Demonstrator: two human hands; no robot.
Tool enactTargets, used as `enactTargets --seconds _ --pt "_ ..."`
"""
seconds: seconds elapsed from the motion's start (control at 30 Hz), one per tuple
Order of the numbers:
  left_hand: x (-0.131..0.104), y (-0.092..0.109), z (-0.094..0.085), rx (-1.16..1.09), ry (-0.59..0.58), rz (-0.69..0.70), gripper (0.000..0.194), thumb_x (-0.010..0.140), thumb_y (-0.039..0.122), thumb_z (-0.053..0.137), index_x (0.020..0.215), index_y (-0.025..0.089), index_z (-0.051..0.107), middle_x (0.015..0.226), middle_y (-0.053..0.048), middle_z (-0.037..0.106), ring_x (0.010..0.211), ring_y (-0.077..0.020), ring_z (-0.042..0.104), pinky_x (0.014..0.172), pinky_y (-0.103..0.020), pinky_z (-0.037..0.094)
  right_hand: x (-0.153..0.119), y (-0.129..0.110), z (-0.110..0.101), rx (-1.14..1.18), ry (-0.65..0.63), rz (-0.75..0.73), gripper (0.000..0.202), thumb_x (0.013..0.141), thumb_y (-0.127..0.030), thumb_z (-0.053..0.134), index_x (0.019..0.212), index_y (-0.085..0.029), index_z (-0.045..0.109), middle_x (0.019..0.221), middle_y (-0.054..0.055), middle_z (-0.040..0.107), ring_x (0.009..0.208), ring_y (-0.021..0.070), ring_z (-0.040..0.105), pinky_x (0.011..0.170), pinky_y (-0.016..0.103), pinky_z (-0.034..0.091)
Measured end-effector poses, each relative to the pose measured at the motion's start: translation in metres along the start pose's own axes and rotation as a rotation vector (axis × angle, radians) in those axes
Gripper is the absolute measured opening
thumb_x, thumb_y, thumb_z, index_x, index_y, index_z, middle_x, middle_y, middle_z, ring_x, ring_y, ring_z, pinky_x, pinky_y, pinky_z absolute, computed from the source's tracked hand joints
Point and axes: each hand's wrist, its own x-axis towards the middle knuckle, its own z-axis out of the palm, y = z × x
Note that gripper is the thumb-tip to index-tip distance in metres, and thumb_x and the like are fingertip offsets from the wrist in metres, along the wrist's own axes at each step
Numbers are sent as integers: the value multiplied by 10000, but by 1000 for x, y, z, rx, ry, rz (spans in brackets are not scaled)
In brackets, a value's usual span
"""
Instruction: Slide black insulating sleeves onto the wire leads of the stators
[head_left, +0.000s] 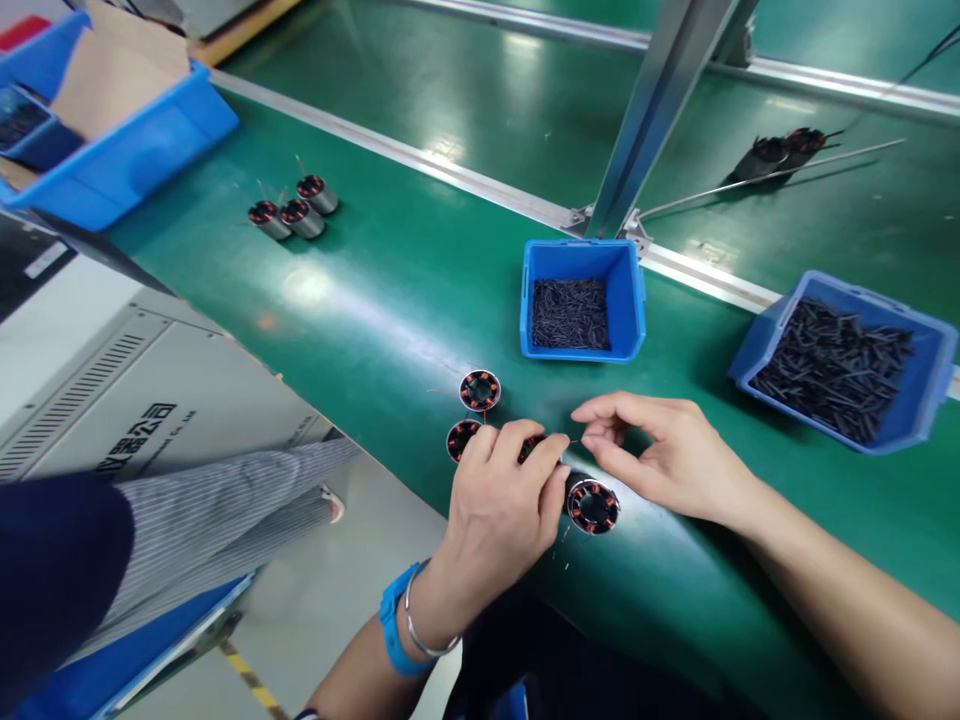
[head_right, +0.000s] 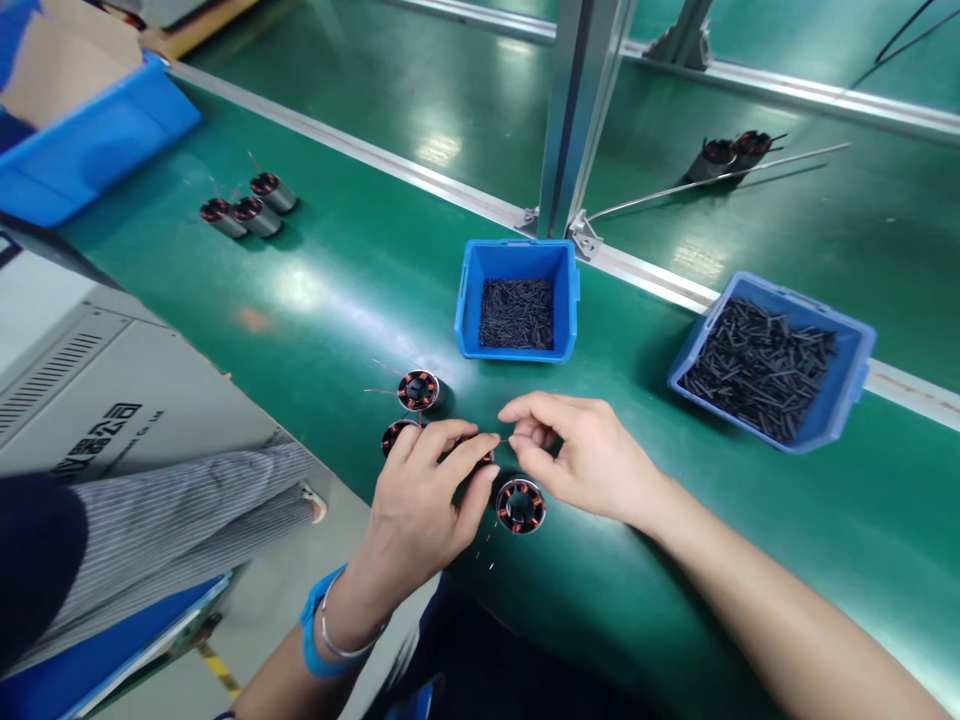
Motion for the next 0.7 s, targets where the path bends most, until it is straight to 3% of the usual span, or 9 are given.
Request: enactTargets --seconds 0.2,0.37,0.7 --pt "-4 -1 0 -19 31 -8 286 936 226 605 1211 149 618 1141 -111 664 1013 -247 603 891 -392 473 -1 5 0 -93 -24 -116 156 885 -177 618 1027 -142 671 841 47 713 721 139 659 687 263 549" --pt "-9 -1 1 35 60 -119 317 887 324 669 1166 180 627 1104 -108 673 1002 -280 588 893 -428 412 2 7 -7 -202 -132 -210 167 959 -194 517 951 -172 682 812 68 698 751 177 639 701 307 520" --pt "-12 -10 -4 -90 84 -90 338 861 252 695 1171 189 576 1064 -45 744 932 -228 670 895 -400 375 37 14 -3 -155 -358 -358 266 1008 -223 452 916 -152 692 814 74 667 780 168 611 714 287 486"
